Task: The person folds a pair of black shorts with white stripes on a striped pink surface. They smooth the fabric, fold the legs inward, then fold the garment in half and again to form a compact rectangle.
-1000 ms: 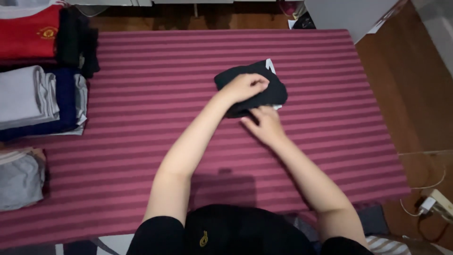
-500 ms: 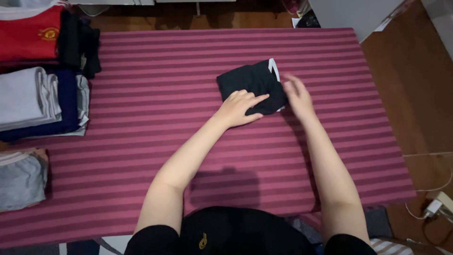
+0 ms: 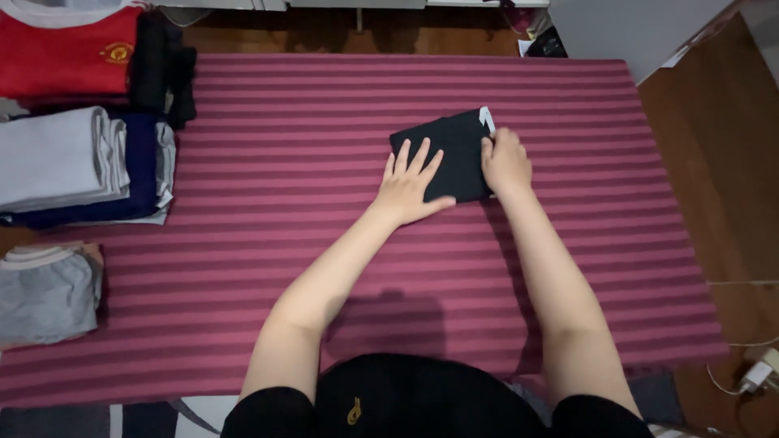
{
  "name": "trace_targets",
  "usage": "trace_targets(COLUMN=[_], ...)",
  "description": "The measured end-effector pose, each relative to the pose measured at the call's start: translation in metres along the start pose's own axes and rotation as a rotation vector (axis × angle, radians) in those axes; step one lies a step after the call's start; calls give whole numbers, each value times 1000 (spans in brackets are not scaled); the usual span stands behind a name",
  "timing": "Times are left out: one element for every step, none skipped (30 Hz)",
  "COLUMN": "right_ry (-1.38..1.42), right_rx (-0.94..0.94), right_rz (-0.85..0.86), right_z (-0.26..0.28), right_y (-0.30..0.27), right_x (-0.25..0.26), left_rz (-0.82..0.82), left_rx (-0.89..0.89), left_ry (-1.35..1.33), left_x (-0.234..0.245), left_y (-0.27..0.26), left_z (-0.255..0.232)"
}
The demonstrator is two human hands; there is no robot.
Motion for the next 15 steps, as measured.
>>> trace_targets(right_ry=[-73, -146, -149, -219, -288, -289, -277, -262, -261, -251, -238, -241, -204, -164, -167], right_rx=[23, 47, 47, 338, 631, 631, 710, 785, 787, 552, 316, 319, 97, -125, -121], right_rz=[-59, -126, -135, -404, -670, -677, -450, -218, -222, -103, 14, 10, 148, 287, 286], right_z=[16, 33, 44, 71, 95, 108, 123, 138, 135, 121, 105, 85, 54, 24, 28], right_y=[-8, -13, -10, -14, -24, -32, -37, -44, -40, -30, -24, -6, 13, 28, 33], right_x=[13, 29, 34, 48, 58, 55, 41, 25, 27, 22, 17, 10, -2, -17, -13], left_rz=[17, 27, 19, -7, -33, -38, -19, 2, -2, -10, -18, -25, -4, 18, 14], left_rx=[12, 20, 15, 23, 31, 28, 54, 84, 84, 99, 114, 113, 126, 143, 145], left_ry=[-37, -71, -70, -77, -84, -81, -69, -58, -55, -55, -54, -54, -50, -48, -49], left_x=[1, 4, 0, -4, -8, -5, -3, -1, -3, -7, -10, -10, -12, -14, -14], left_y=[-2, 1, 2, 3, 4, 3, 3, 0, 4, 4, 4, 4, 4, 2, 5], left_z=[1, 1, 1, 2, 3, 1, 0, 0, 2, 4, 6, 6, 8, 9, 12])
Point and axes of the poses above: each hand's wrist, its own y-axis towards the middle knuckle, its own x-axis out of the back of the hand, z = x × y, the point moved 5 cm from there along y, towards the middle knuckle, and after that the axes turned 10 degrees about y, right-handed, at the moved point
